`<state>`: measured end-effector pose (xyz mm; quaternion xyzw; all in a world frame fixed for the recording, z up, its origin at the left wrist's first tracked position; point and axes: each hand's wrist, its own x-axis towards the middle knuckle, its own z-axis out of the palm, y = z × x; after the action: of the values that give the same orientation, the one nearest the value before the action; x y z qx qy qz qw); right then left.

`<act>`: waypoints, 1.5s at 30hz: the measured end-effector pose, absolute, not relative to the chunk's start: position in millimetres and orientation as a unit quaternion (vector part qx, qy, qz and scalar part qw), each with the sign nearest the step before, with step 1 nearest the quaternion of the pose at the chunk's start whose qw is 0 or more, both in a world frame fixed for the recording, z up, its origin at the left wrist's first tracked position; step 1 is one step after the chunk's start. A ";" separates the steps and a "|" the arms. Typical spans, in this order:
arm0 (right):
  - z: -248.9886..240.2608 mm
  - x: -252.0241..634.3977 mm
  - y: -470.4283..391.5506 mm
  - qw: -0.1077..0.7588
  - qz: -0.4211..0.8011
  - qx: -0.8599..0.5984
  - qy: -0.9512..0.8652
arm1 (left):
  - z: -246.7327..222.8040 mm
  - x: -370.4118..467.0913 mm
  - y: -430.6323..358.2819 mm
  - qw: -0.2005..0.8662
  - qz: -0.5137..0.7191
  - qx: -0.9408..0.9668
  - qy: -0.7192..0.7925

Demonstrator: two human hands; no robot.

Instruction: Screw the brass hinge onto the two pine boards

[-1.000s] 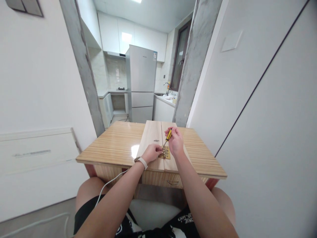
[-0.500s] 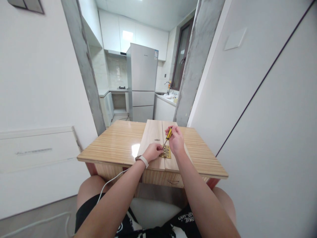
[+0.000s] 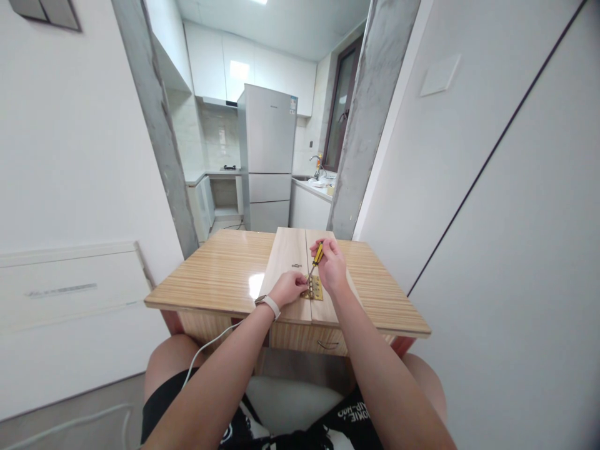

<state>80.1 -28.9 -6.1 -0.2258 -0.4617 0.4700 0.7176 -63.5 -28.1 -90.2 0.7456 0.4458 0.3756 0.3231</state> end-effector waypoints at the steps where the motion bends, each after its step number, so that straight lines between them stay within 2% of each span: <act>1: -5.5 80.3 -29.1 0.712 0.473 -0.227 -0.467 | -90.6 -63.8 -27.8 0.322 0.376 0.746 0.446; 9: 0.6 84.1 -27.5 0.660 0.506 -0.237 -0.502 | -92.7 -64.1 -26.0 0.333 0.379 0.737 0.450; 16: -3.4 85.1 -21.2 0.661 0.507 -0.229 -0.504 | -91.0 -70.4 -21.2 0.364 0.386 0.728 0.434; 21: -3.4 84.1 -22.8 0.663 0.505 -0.229 -0.503 | -89.5 -71.9 -20.7 0.281 0.385 0.734 0.485; 28: -2.1 82.4 -26.3 0.666 0.495 -0.239 -0.504 | -88.7 -78.4 -15.5 0.226 0.377 0.740 0.509; 35: -5.4 81.6 -26.1 0.667 0.481 -0.247 -0.512 | -90.7 -111.7 -5.4 0.060 0.293 0.794 0.529; 40: -4.1 80.1 -24.9 0.665 0.499 -0.234 -0.505 | -100.0 -119.8 -6.4 0.031 0.237 0.815 0.528; 45: -3.6 78.3 -25.5 0.664 0.488 -0.254 -0.507 | -105.7 -119.5 -10.7 0.010 0.232 0.817 0.528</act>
<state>78.3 -25.5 -3.6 -0.2544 -0.5068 0.4879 0.6636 -119.5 -10.7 -105.7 0.8168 0.5281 0.2321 0.0101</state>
